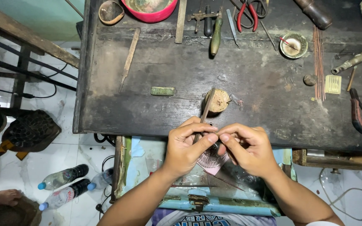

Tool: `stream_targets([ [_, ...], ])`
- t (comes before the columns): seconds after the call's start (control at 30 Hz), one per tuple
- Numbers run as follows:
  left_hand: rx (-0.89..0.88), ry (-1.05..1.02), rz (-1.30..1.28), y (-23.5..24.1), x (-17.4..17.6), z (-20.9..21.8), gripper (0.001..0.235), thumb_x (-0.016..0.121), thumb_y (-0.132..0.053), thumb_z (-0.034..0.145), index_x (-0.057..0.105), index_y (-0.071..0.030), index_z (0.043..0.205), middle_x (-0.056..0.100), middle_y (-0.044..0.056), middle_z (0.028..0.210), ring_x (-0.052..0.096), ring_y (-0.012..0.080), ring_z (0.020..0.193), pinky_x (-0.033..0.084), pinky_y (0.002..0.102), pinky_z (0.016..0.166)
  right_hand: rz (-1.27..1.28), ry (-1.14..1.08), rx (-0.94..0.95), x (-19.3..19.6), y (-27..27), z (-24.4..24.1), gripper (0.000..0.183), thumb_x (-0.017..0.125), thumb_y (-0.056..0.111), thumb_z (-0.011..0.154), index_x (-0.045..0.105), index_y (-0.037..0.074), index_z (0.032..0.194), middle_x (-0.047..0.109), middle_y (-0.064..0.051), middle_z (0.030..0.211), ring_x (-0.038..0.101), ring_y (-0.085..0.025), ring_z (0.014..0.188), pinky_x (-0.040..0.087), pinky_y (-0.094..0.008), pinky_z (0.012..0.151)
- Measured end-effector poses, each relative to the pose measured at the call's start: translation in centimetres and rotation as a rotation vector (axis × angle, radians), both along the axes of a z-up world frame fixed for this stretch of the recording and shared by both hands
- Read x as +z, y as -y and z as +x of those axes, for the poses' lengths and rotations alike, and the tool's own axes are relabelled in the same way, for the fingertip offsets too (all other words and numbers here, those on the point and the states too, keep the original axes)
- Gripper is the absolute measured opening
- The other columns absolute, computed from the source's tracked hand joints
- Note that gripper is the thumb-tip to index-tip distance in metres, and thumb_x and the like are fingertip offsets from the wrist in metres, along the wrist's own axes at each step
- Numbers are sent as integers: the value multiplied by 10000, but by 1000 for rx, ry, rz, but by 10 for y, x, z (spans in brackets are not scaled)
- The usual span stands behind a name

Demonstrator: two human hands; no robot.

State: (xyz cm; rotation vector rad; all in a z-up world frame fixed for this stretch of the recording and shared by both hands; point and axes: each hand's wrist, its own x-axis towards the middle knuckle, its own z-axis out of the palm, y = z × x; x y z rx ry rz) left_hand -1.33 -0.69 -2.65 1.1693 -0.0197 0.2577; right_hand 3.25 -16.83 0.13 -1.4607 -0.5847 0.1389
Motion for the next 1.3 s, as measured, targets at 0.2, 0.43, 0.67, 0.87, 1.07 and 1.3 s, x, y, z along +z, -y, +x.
stream_targets([
  [0.2, 36, -17, 7, 1, -2, 1, 127, 797, 18, 865, 764, 68, 977, 608, 122, 794, 570, 91, 739, 524, 185, 570, -224, 180, -146, -2, 3, 0, 72, 776, 40, 829, 770, 50, 900, 736, -51, 613, 556, -116, 403, 483, -247, 421],
  [0.43, 65, -59, 128, 0, 11, 1, 219, 788, -26, 887, 768, 48, 1092, 647, 140, 855, 604, 103, 765, 567, 207, 611, -307, 232, -253, 0, 1, 8, 43, 776, 50, 846, 790, 76, 877, 731, -60, 621, 635, -186, 458, 510, -297, 463],
  [0.67, 74, -139, 157, 3, 17, -14, 385, 446, -42, 1056, 548, 51, 1416, 678, 163, 812, 470, 37, 460, 401, 177, 409, -372, 240, -344, -11, 0, 25, 59, 773, 39, 858, 776, 97, 864, 708, -73, 613, 622, -232, 444, 491, -327, 457],
  [0.87, -28, -303, 122, 1, 16, -23, 377, 476, -176, 1068, 565, -1, 1390, 690, 137, 871, 342, 29, 411, 280, 186, 380, -500, 234, -335, -13, 2, 21, 35, 761, 133, 919, 752, 104, 901, 592, 26, 600, 468, -76, 531, 418, -252, 583],
  [1.07, -27, -298, 237, 0, 13, -28, 375, 487, -159, 1066, 590, -18, 1398, 709, 89, 888, 364, 26, 449, 324, 198, 440, -503, 204, -323, -10, 1, 22, 61, 758, 147, 920, 759, 101, 880, 584, 27, 584, 467, -73, 537, 420, -256, 582],
  [1.3, 8, -204, 366, 1, 8, -19, 347, 504, -142, 1067, 620, -47, 1380, 702, 67, 887, 387, 45, 517, 384, 214, 531, -482, 117, -263, -4, 3, 27, 85, 753, 138, 914, 780, 88, 850, 594, 42, 578, 412, -43, 537, 356, -243, 528],
])
